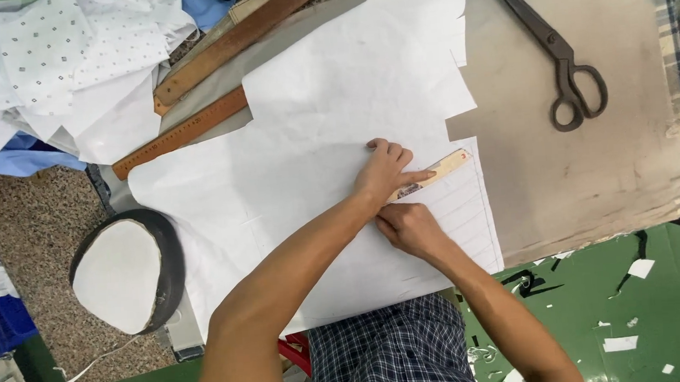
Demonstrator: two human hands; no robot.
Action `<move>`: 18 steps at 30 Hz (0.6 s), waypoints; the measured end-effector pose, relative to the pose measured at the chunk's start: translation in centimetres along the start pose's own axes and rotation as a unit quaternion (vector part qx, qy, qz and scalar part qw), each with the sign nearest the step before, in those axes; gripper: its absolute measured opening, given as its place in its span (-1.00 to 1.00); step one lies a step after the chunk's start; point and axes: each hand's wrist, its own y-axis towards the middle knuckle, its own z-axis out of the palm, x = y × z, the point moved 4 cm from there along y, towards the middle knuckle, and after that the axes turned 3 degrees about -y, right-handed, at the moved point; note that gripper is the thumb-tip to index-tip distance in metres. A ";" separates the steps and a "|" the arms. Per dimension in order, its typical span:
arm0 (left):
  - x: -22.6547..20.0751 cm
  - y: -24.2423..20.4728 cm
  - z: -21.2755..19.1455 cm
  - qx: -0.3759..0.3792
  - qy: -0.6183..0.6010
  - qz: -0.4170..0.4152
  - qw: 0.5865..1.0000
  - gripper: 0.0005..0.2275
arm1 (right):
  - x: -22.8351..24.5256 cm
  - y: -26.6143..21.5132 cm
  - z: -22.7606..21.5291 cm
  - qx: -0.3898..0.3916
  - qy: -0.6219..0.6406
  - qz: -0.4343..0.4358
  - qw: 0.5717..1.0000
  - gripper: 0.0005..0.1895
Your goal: The person uses a ruler and pencil to draw multiple straight lines on a large sheet of white paper laid on a work table. The ruler is repositioned repeatedly to create parallel and intersecting lines across the paper surface.
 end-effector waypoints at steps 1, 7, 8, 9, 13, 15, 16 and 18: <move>0.2 -0.4 -0.4 0.000 -0.002 0.001 1.000 -0.08 | -0.4 0.4 -2.9 0.002 0.000 0.001 1.000 -0.79; 0.7 -0.6 -1.0 0.013 -0.003 -0.005 1.000 -0.14 | -10.4 -0.1 -16.8 0.092 -0.145 0.099 0.980 -0.85; 0.6 -0.1 -0.7 0.024 0.014 0.008 1.000 -0.09 | -12.2 -0.3 -18.9 0.073 -0.246 0.077 0.963 -0.89; 0.6 0.2 -0.4 0.035 0.031 0.021 0.999 -0.03 | -13.8 -0.5 -21.0 0.052 -0.344 0.053 0.936 -0.86; 0.7 -0.8 -1.5 0.050 0.066 0.006 0.997 0.09 | -11.3 -0.4 -21.8 -0.007 -0.219 -0.007 0.976 -0.86; 0.9 -1.9 -2.6 0.030 0.026 -0.011 0.999 -0.17 | -9.8 -0.4 -20.2 -0.002 -0.221 0.008 0.975 -0.83; 0.7 -1.7 -2.5 0.030 0.026 -0.012 0.999 -0.17 | -10.2 -0.5 -19.6 -0.002 -0.220 0.008 0.975 -0.83; 0.4 -1.4 -2.3 0.032 0.026 -0.017 0.999 -0.16 | -10.7 -0.7 -18.3 -0.016 -0.215 -0.025 0.976 -0.84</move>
